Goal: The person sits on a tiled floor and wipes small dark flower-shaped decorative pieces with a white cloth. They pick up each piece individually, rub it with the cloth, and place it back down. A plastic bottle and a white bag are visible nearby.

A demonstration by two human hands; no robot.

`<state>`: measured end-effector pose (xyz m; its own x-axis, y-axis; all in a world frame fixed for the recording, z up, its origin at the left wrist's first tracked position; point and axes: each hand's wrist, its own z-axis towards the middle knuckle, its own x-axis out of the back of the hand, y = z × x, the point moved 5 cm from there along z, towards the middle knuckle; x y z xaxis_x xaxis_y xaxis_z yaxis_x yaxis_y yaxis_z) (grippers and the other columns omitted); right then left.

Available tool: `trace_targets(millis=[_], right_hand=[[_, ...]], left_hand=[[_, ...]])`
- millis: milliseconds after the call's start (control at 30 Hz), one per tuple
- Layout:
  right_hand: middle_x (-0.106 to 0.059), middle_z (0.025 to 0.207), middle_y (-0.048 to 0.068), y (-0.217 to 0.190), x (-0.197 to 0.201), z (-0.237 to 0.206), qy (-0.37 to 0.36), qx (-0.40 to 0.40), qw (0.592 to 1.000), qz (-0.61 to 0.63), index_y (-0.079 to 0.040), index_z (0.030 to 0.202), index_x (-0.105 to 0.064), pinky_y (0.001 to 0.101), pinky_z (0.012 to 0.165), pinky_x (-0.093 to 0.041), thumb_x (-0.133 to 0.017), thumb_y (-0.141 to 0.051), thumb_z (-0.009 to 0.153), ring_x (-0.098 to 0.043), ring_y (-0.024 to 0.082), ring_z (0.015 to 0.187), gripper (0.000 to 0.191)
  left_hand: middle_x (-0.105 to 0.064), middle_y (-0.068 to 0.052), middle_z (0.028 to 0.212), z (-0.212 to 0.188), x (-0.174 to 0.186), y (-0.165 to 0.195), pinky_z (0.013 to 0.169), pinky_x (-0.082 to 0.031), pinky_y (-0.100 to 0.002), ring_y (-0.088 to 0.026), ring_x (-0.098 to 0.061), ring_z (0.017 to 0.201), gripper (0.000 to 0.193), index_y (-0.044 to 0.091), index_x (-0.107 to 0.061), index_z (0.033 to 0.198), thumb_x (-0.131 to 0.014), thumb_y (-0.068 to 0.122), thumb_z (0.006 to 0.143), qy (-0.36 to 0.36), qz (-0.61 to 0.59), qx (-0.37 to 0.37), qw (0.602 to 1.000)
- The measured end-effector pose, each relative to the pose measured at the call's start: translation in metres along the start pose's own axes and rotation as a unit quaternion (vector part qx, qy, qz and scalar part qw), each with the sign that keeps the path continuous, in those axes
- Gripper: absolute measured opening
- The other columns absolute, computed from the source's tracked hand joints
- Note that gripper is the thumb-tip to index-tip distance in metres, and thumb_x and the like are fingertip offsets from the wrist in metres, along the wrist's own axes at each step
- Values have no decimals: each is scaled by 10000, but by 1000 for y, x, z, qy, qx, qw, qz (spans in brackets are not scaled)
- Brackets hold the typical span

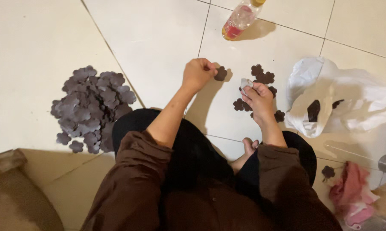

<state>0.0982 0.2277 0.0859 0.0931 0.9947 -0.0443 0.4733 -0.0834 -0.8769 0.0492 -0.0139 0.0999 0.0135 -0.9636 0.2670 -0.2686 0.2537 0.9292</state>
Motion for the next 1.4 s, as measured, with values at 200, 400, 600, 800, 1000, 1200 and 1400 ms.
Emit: trace_targets(millis=[200, 400, 600, 800, 1000, 1200, 1400], right_hand=[[-715, 1046, 39, 9, -9, 65, 7, 63, 996, -55, -23, 1145, -684, 245, 792, -536, -660, -93, 1014, -651, 100, 902, 150], [-645, 1118, 22, 5, -18, 97, 15, 209, 959, -189, 26, 1118, -696, 261, 916, -578, -676, -9, 1017, -701, 110, 1003, 108], [-672, 1034, 119, -4, -50, 115, 40, 282, 875, -391, 32, 1049, -729, 304, 795, -577, -781, 32, 922, -688, 191, 860, 137], [-637, 1002, 179, -1, -70, 108, 39, 357, 797, -486, 44, 972, -660, 390, 792, -546, -768, 94, 914, -656, 327, 889, 133], [-636, 984, 176, 10, -60, 113, -24, 277, 849, -449, 49, 968, -637, 360, 715, -549, -741, 97, 874, -664, 307, 843, 148], [-652, 1018, 139, 4, -40, 139, 39, 258, 882, -392, 31, 1024, -699, 323, 705, -538, -757, 93, 928, -644, 205, 806, 128], [-665, 965, 123, 12, -54, 128, 10, 265, 845, -464, 28, 920, -677, 286, 731, -575, -770, 80, 871, -680, 179, 813, 117]], left_hand=[[-766, -72, 771, 61, -43, -18, 690, -575, -350, -220, -746, 717, 71, 100, -762, 799, -779, 148, 749, -28, 80, -15, 996], [-725, -91, 760, 92, -65, -35, 678, -540, -446, -327, -693, 746, 27, 122, -732, 764, -746, 120, 741, 10, 199, -114, 973], [-688, -64, 776, 104, -67, -43, 687, -496, -471, -327, -666, 768, 79, 132, -660, 708, -729, 94, 706, 16, 235, -172, 957], [-677, -38, 793, 109, -70, -46, 731, -439, -477, -299, -655, 817, 101, 139, -648, 735, -734, 98, 703, 28, 239, -190, 952], [-676, -29, 801, 117, -70, -50, 758, -442, -472, -285, -654, 836, 107, 126, -647, 747, -735, 90, 699, 17, 238, -171, 956], [-676, -33, 828, 118, -71, -52, 780, -443, -474, -290, -653, 868, 122, 127, -654, 769, -747, 91, 700, 9, 244, -168, 955], [-676, -38, 852, 120, -70, -53, 783, -437, -472, -291, -643, 882, 128, 121, -653, 791, -755, 97, 718, 9, 235, -166, 958]])
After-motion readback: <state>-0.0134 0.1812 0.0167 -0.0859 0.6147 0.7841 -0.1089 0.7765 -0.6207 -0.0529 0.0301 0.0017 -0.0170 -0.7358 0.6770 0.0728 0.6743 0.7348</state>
